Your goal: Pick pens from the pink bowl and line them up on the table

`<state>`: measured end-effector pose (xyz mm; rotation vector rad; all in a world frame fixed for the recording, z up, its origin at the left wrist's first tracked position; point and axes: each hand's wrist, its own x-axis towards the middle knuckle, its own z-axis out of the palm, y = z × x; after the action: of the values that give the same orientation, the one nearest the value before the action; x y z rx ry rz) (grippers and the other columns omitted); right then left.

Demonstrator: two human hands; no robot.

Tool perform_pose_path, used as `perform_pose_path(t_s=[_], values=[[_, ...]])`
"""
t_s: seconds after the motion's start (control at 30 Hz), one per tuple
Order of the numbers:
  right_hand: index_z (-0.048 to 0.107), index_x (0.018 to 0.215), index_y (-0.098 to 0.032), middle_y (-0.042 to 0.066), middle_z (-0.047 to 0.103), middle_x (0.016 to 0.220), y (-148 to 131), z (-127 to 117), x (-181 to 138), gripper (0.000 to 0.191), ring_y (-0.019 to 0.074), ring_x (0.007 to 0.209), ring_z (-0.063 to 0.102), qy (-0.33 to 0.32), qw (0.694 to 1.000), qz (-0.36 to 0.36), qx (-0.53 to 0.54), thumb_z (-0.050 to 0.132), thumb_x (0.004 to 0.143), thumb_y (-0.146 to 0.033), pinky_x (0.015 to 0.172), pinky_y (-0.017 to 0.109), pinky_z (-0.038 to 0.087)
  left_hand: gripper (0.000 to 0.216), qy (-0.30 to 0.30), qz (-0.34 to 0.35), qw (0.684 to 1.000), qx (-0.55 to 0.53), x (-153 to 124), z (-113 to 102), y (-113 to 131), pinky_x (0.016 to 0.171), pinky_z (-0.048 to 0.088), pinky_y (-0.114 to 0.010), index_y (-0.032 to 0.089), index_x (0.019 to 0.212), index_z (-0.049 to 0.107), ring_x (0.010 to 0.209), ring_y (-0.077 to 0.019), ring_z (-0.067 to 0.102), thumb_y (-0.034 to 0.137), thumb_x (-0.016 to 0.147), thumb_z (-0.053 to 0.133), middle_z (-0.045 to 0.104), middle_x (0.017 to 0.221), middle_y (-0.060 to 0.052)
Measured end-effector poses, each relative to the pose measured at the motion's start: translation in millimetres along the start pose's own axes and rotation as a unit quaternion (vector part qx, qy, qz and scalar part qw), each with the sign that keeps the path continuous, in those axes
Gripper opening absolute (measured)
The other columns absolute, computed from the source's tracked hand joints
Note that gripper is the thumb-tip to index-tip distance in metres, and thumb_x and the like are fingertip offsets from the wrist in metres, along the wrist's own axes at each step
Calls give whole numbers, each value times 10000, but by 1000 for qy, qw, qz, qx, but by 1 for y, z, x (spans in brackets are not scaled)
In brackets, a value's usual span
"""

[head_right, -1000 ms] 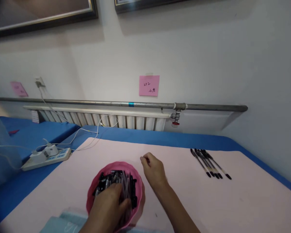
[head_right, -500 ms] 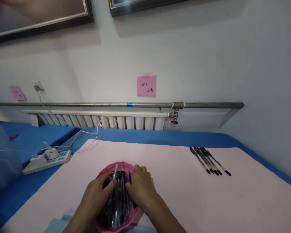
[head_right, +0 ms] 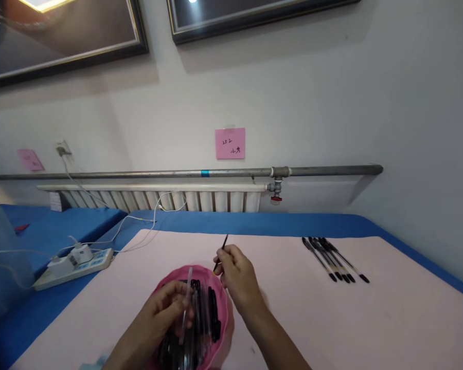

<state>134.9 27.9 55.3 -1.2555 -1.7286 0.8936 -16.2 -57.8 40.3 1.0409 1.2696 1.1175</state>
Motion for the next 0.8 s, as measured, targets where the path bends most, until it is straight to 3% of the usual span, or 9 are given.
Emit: perform_pose_path(t_s=[0.07,0.13,0.23,0.57,0.8], values=[[501,765,-199,21,612,695,-8,-4,-2,311,136,543,574,29,989,13,145,325,884,-426,437,243,444,186,-17,26,999,8,0,0,-2,501,364,-216,165,871,530,551,-114,536,286,733,555,592,632,10],[510,736,-193,21,609,724,-13,-3,-5,254,132,569,576,48,954,22,295,450,844,-416,423,225,438,155,-33,38,998,22,-1,1,-3,529,372,-222,163,864,543,572,-115,535,262,744,547,590,640,8],[539,722,-183,6,605,673,-15,0,-8,228,117,543,565,42,921,27,387,533,818,-389,426,214,435,137,-42,43,997,42,-2,2,-3,574,388,-234,168,877,553,611,-124,535,239,763,530,587,658,5],[530,712,-178,3,608,635,-16,-1,-8,230,117,510,569,16,925,26,379,520,823,-379,399,205,425,142,-30,50,997,55,-3,4,1,597,384,-240,169,886,583,631,-134,520,219,766,526,581,664,-1],[500,693,-194,-31,578,538,-23,-11,-10,230,97,422,488,-31,964,6,263,453,849,-357,426,221,399,133,-21,48,998,44,-3,1,1,603,393,-235,177,856,614,631,-124,522,255,763,559,581,668,6]])
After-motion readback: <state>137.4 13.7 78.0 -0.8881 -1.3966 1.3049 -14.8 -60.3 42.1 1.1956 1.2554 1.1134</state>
